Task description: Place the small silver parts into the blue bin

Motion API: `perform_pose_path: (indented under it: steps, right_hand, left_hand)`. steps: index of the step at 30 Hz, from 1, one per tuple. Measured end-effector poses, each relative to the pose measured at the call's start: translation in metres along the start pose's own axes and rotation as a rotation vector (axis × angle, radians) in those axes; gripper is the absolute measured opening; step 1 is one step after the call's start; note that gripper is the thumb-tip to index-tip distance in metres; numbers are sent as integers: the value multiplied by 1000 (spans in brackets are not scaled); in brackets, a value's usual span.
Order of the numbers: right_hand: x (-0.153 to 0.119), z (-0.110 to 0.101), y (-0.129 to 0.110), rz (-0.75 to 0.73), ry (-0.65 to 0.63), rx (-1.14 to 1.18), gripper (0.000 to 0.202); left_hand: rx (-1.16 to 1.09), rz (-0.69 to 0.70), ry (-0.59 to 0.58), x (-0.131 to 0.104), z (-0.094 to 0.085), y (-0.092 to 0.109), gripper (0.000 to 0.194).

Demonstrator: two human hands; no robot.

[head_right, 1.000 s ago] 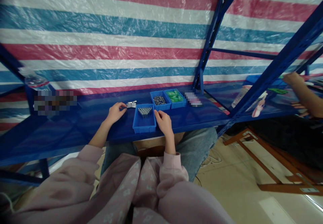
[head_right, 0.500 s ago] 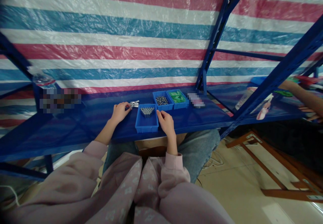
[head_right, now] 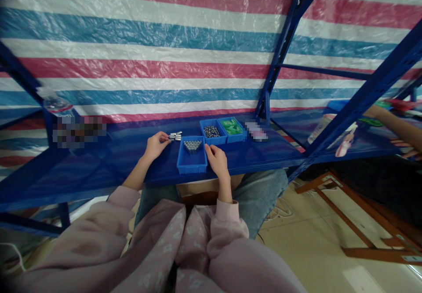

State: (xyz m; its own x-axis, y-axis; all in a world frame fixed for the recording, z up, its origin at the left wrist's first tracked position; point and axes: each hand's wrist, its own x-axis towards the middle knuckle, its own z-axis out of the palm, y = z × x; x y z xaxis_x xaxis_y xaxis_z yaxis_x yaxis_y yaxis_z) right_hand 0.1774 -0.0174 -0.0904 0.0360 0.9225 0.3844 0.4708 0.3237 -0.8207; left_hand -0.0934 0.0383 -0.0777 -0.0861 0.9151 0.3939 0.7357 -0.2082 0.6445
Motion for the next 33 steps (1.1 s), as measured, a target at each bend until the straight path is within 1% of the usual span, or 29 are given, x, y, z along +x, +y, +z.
perform_pose_path:
  steps: [7,10,14,16,18,22,25,28,33]
  right_hand:
    - [1,1,2,9,-11,-1,50]
    - [1,1,2,6,-16,2,50]
    - [1,1,2,10,-18,-1,50]
    - [1,1,2,6,-14,-1,50]
    - [1,1,3,-1,-10,3,50]
    - [1,1,3,-5,-5,15,50]
    - [1,1,2,0,-8,12,50]
    - [1,1,2,2,-11,4,49]
    - [1,1,1,-1,-12,12,49]
  left_hand:
    - [-321,-24,85,3,0,-6,18]
    - [-490,-46,105,3,-1,-3,24]
    - [-651,-37,114,1,-5,16,32]
    - [-687,-5,93,-2,-9,31,34]
    - [-706,35,46,-4,-14,46,34]
    - [-651,153,-120,-10,-25,75,31]
    - [-502,257,-217,-17,-28,89,21]
    - [-329,339,-295,-23,-25,96,12]
    - [-167,442,-401,-26,-10,97,7]
